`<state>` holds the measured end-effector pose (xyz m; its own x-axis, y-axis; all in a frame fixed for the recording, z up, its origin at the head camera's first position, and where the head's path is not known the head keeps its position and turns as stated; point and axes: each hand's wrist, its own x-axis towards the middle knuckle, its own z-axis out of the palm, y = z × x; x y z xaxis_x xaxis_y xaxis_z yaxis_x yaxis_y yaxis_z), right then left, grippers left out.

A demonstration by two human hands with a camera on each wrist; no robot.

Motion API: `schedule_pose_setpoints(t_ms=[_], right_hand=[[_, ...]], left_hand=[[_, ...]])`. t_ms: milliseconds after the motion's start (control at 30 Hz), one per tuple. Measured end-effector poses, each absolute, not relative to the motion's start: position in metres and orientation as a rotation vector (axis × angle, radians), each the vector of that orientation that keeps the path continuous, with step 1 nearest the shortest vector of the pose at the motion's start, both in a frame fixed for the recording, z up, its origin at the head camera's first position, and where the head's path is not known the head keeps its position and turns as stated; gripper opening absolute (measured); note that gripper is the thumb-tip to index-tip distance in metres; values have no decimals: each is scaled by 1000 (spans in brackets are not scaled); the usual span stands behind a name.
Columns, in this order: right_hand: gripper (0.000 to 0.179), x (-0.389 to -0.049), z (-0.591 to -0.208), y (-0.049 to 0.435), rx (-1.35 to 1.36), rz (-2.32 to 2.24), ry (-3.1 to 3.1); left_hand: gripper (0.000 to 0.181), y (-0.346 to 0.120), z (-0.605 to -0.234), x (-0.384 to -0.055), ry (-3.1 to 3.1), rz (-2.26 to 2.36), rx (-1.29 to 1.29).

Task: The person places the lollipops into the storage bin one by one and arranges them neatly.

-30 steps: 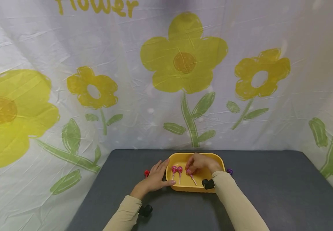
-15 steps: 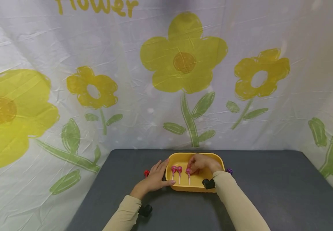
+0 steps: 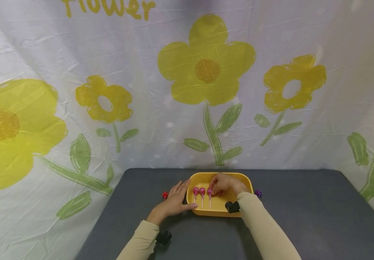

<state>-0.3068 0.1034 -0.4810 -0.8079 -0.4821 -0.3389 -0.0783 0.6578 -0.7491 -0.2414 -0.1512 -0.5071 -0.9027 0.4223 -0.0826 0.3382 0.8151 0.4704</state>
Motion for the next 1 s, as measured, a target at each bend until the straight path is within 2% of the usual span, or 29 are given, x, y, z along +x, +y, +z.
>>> schedule_pose_setpoints(t_ms=[500, 1000], right_hand=[[15, -308, -481, 102, -424, -1075, 2335], [34, -311, -456, 137, -511, -993, 2360]], left_hand=[[105, -151, -505, -239, 2815, 680, 610], [104, -152, -505, -239, 2811, 691, 605]])
